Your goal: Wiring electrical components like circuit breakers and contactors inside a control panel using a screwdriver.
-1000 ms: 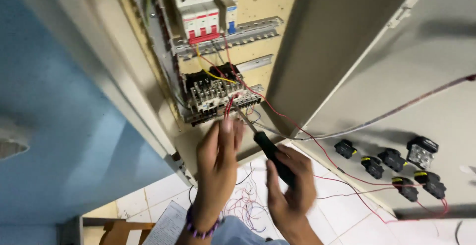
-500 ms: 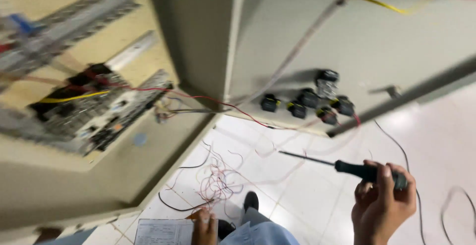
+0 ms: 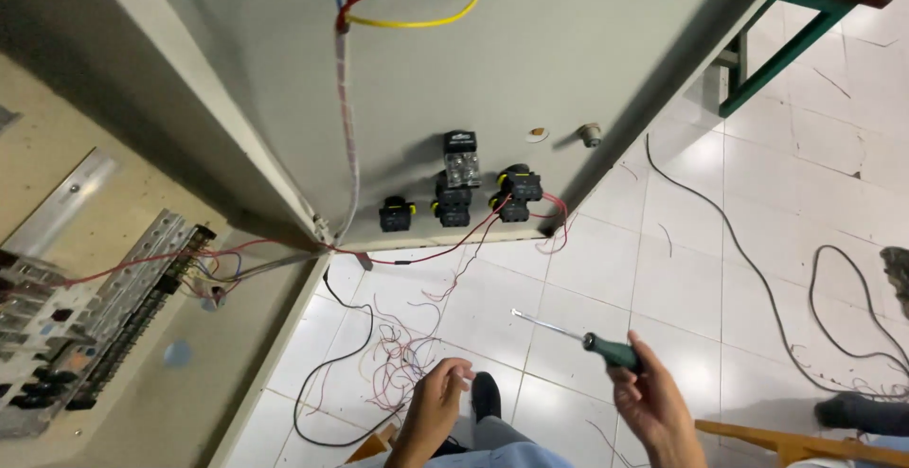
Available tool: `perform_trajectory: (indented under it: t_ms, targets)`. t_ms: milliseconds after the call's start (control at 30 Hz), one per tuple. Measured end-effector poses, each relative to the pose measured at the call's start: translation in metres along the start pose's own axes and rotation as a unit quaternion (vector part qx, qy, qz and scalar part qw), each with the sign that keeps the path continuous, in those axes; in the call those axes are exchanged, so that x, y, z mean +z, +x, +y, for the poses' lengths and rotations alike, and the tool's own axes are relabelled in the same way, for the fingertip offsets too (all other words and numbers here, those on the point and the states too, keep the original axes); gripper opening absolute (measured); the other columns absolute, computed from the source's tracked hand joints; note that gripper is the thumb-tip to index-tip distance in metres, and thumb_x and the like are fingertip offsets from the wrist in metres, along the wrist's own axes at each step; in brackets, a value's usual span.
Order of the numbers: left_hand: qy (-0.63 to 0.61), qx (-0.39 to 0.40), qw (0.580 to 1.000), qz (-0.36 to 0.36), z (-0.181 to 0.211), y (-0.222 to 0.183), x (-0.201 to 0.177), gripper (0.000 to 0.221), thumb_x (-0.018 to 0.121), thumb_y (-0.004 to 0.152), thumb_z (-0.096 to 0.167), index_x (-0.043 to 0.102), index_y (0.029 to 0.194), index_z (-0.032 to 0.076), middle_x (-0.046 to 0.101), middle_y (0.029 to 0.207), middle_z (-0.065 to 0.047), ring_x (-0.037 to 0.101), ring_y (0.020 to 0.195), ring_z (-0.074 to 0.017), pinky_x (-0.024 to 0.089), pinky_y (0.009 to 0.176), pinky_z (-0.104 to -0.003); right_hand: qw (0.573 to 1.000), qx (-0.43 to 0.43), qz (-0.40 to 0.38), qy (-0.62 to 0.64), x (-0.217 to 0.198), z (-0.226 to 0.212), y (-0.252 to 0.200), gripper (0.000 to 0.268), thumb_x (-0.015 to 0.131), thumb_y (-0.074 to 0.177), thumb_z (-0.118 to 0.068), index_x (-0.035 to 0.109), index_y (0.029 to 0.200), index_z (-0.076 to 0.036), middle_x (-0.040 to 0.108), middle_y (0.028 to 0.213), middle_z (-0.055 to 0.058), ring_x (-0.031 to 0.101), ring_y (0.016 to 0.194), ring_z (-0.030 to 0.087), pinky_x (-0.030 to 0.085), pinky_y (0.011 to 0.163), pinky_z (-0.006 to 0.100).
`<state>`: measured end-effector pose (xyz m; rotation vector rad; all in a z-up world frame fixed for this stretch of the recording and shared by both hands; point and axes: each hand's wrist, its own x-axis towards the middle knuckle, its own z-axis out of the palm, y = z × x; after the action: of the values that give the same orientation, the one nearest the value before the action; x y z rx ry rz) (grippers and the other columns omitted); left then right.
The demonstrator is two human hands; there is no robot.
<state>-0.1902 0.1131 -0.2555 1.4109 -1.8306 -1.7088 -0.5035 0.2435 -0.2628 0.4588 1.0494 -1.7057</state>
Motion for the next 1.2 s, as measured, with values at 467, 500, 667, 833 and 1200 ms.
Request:
perform_trajectory:
  t_ms: [467, 500, 667, 833, 1200]
  targets:
    - [0.043, 0.28, 0.934, 0.219, 0.121, 0.076, 0.0, 0.036, 0.045, 0.106, 0.025, 0.055, 0.135, 0.007, 0.063, 0.137, -0.013, 0.062, 0.125, -0.0262, 0.052, 0.102, -0.037, 0.981, 0.132, -0.124, -0.072, -0.021, 0.01, 0.017, 0.031, 0.067, 0.091, -0.012, 0.067, 0.114, 0.007, 0.067, 0.093, 0.018, 0.058, 0.065, 0.028, 0.053, 0.062, 0.029]
    - [0.031, 0.281, 0.937, 0.204, 0.13, 0.081, -0.001, 0.038, 0.045, 0.107, 0.025, 0.053, 0.139, 0.007, 0.06, 0.144, -0.013, 0.058, 0.132, -0.0268, 0.047, 0.108, -0.038, 0.971, 0.146, -0.164, -0.092, -0.025, 0.007, 0.017, 0.042, 0.066, 0.088, -0.007, 0.066, 0.125, 0.013, 0.068, 0.089, 0.026, 0.063, 0.069, 0.031, 0.056, 0.066, 0.03]
    - [-0.072, 0.313, 0.919, 0.23, 0.143, 0.103, 0.012, 0.036, 0.048, 0.106, 0.023, 0.06, 0.133, 0.002, 0.068, 0.133, -0.013, 0.063, 0.126, -0.0239, 0.051, 0.107, -0.034, 0.851, 0.197, -0.419, -0.248, 0.015, -0.012, -0.013, 0.064, 0.076, 0.081, -0.03, 0.06, 0.124, 0.015, 0.062, 0.088, 0.014, 0.058, 0.06, 0.015, 0.04, 0.054, 0.024]
    - [-0.17, 0.3, 0.905, 0.25, 0.14, 0.116, 0.018, 0.032, 0.058, 0.103, 0.022, 0.068, 0.125, 0.0, 0.075, 0.098, -0.009, 0.066, 0.084, -0.0135, 0.059, 0.085, -0.029, 0.86, 0.267, -0.395, -0.183, 0.074, -0.009, -0.059, 0.038, 0.073, 0.088, -0.002, 0.055, 0.119, 0.008, 0.067, 0.086, 0.02, 0.06, 0.063, 0.022, 0.045, 0.063, 0.03]
    - [-0.274, 0.201, 0.907, 0.25, 0.157, 0.116, 0.022, 0.039, 0.063, 0.098, 0.024, 0.074, 0.128, 0.002, 0.033, 0.063, 0.011, 0.022, 0.054, -0.0034, 0.018, 0.044, -0.023, 0.878, 0.097, -0.41, -0.227, 0.111, 0.004, -0.058, 0.043, 0.071, 0.086, -0.004, 0.058, 0.125, 0.011, 0.062, 0.109, 0.019, 0.065, 0.072, 0.033, 0.052, 0.064, 0.039]
